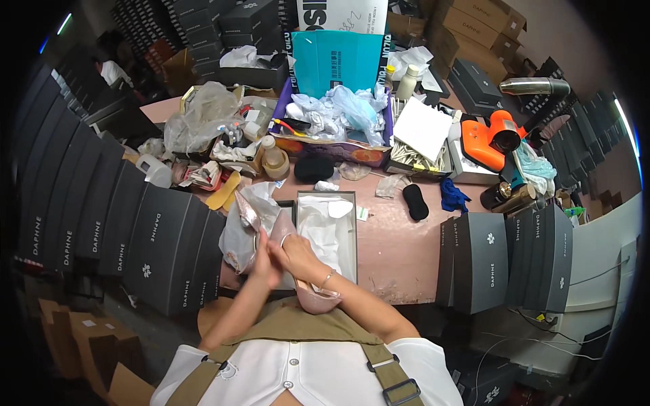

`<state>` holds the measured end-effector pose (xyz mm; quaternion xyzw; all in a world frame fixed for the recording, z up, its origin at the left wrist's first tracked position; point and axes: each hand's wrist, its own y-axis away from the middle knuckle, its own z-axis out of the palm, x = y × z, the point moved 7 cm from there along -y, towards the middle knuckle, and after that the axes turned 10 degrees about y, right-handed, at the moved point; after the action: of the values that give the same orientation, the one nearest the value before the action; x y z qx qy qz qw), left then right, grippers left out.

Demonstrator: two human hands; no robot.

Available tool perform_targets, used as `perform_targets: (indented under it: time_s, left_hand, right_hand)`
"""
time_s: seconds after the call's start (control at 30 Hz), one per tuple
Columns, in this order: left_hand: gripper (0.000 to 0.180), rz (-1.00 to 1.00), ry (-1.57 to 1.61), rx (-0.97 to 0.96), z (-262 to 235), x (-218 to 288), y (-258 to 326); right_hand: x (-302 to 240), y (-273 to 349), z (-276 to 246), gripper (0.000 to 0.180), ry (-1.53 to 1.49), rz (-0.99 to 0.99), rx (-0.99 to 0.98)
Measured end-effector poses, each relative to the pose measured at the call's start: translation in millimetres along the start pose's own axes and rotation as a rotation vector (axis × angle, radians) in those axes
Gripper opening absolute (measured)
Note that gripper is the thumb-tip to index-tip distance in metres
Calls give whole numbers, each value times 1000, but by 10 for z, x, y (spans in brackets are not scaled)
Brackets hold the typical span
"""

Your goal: Packing high-heeled shoes into boxes with tissue paper and organizing the finished boxes at a workstation.

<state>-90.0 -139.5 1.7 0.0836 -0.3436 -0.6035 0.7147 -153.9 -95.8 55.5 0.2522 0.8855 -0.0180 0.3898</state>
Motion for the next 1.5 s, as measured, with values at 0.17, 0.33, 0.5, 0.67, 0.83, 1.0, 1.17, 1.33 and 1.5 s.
perform_targets:
  time_s: [0.17, 0.33, 0.5, 0.67, 0.83, 1.0, 1.17, 1.33, 1.5]
  left_hand:
    - [52, 170, -280, 29, -35, 248, -300]
    - [47, 138, -374, 121, 59, 144, 3]
    - [29, -133, -149, 36, -242, -205, -275]
    - [44, -292, -41, 108, -68, -326, -468]
    - [45, -400, -53, 40, 51, -454, -476]
    - [42, -11, -378, 149, -94, -164, -415]
    - [49, 59, -414, 141, -172, -71, -352]
    - [41, 96, -394, 138, -149, -54, -171]
    - [28, -25, -168, 25, -142, -99, -386]
  right_hand:
    - [83, 2, 357, 72, -62, 23, -109]
    - [-81, 457, 191, 64, -314, -177, -256]
    - [81, 1020, -118, 49, -613, 51, -247]
    - [618, 851, -393, 30, 0, -116, 227]
    - [482, 504, 21, 27, 405, -488, -54]
    - [461, 378, 120, 31, 327, 153, 56]
    - [439, 250, 356, 29, 371, -5, 62]
    - [314, 336, 218, 21, 368, 121, 150]
    - [43, 610, -149, 21, 80, -325, 255]
